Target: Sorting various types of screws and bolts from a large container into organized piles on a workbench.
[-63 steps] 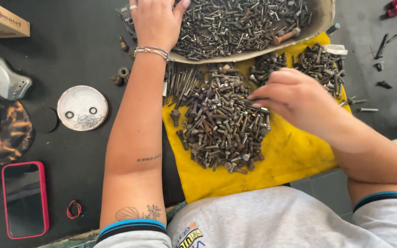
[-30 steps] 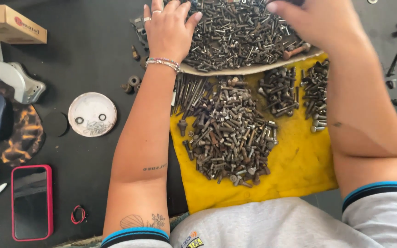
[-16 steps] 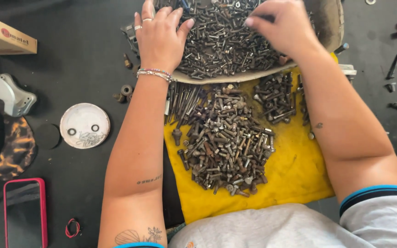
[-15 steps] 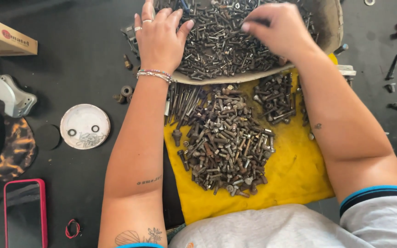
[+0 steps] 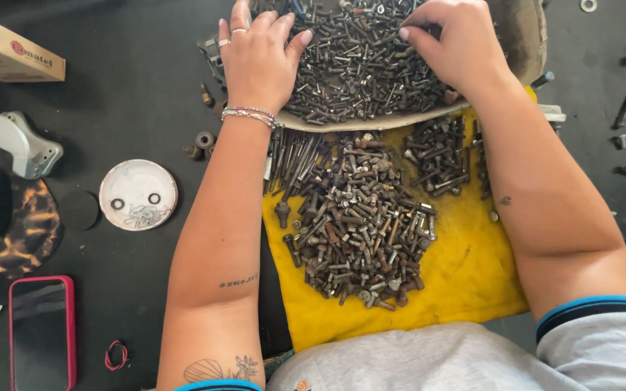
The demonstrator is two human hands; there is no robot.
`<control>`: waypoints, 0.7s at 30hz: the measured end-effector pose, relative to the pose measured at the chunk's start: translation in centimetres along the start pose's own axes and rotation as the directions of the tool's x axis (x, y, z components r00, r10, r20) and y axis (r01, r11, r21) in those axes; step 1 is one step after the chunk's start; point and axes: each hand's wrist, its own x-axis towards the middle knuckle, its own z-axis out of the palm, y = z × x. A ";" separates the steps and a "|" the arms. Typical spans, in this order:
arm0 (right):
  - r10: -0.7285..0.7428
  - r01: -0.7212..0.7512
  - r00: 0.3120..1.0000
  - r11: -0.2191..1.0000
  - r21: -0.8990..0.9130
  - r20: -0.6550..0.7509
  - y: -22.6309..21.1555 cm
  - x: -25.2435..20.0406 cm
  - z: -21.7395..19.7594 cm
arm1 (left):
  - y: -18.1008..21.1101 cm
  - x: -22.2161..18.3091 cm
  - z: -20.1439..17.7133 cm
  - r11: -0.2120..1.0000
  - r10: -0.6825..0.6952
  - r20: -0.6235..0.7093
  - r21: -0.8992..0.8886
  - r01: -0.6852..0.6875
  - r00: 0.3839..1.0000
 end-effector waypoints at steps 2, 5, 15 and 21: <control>0.001 -0.001 1.000 1.000 -0.008 0.024 0.1 0.0 0.4 | 0.0 0.0 0.1 1.000 0.001 -0.006 0.001 -0.001 1.000; 0.025 -0.024 1.000 0.995 -0.097 0.010 1.7 -0.2 0.9 | 0.0 0.0 0.0 1.000 0.002 -0.009 -0.001 -0.002 1.000; 0.134 -0.136 0.968 0.991 -0.008 0.213 -2.6 0.2 -1.5 | 0.1 0.1 -0.2 1.000 -0.006 -0.006 -0.004 0.006 1.000; -0.039 0.035 0.999 0.984 -0.176 -0.020 2.4 -0.6 0.4 | 0.1 0.0 -0.1 1.000 -0.007 -0.010 -0.013 0.007 1.000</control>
